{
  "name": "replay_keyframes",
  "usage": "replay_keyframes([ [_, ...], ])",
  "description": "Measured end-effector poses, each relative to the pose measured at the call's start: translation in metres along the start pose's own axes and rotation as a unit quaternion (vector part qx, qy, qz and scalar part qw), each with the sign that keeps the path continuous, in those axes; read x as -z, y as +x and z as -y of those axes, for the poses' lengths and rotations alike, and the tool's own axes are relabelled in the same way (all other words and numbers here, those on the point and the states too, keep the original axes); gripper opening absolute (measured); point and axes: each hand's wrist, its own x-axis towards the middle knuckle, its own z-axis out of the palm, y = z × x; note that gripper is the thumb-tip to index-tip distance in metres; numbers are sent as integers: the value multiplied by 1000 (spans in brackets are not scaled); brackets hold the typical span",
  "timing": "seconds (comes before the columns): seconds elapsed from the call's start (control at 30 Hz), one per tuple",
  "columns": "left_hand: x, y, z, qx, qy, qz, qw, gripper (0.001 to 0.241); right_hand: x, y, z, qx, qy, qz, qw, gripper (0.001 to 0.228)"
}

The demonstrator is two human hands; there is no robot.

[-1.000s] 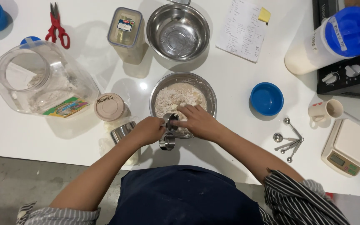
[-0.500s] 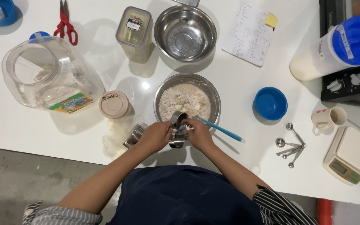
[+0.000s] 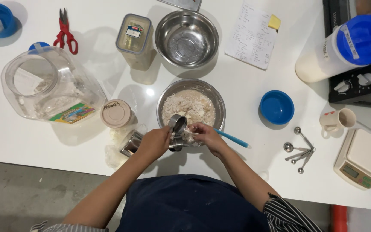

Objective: Measuring and mixing ingredients into a dough in a bakery kitchen.

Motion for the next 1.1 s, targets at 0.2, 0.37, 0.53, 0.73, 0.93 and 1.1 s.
replay_keyframes([
  [0.2,-3,-4,4,0,-20,-26,999,21,-13,-8,31,-12,-44,-2,999,46],
  [0.37,-6,-2,0,-13,28,-23,999,20,-16,6,36,-58,-55,38,996,58],
  [0.53,-7,1,9,-19,56,-28,998,16,4,7,23,-117,87,34,989,57],
  [0.73,0,-11,26,21,0,-31,999,19,27,-45,18,-229,-105,-17,968,60],
  [0.93,-4,-3,51,65,-122,-17,990,25,39,-69,10,-245,-133,-2,960,74],
  [1.1,0,-7,57,92,-222,-30,970,24,62,-80,-27,-155,-313,-24,937,78],
])
